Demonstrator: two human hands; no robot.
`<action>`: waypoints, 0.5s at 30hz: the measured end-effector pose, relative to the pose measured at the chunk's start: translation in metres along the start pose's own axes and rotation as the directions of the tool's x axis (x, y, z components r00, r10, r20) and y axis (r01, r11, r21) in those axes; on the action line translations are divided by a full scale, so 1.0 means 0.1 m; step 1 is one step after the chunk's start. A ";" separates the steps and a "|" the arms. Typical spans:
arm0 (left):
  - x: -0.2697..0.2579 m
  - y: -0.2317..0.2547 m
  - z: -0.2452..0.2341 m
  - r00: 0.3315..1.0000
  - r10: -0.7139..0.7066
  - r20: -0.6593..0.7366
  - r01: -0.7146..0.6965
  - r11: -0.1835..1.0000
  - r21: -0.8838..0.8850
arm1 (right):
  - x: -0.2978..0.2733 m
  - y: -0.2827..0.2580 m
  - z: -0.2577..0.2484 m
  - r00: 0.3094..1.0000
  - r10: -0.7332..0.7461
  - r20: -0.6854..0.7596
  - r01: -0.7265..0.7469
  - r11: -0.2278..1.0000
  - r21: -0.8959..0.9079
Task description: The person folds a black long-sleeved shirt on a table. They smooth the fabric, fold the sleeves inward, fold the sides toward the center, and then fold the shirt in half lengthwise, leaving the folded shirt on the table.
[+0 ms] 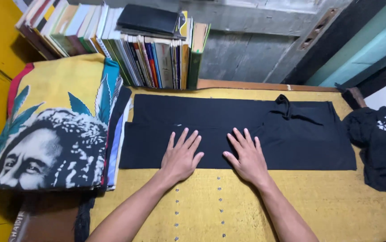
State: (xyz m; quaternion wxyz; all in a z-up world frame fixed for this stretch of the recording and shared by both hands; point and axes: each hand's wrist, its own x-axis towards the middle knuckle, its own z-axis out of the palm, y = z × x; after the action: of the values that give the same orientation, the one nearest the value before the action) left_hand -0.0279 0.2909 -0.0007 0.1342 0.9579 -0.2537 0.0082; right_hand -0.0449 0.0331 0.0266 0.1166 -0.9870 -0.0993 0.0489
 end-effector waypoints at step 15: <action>0.06 0.00 0.09 1.000 -0.007 0.005 0.007 0.998 0.055 | -0.03 0.10 0.11 0.998 0.011 -0.064 -0.011 1.000 -0.005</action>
State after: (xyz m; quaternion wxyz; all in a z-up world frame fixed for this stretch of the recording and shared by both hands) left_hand -0.0232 0.2856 -0.0087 0.1070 0.9622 -0.2501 0.0124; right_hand -0.0471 0.0249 0.0142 0.1167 -0.9889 -0.0903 0.0179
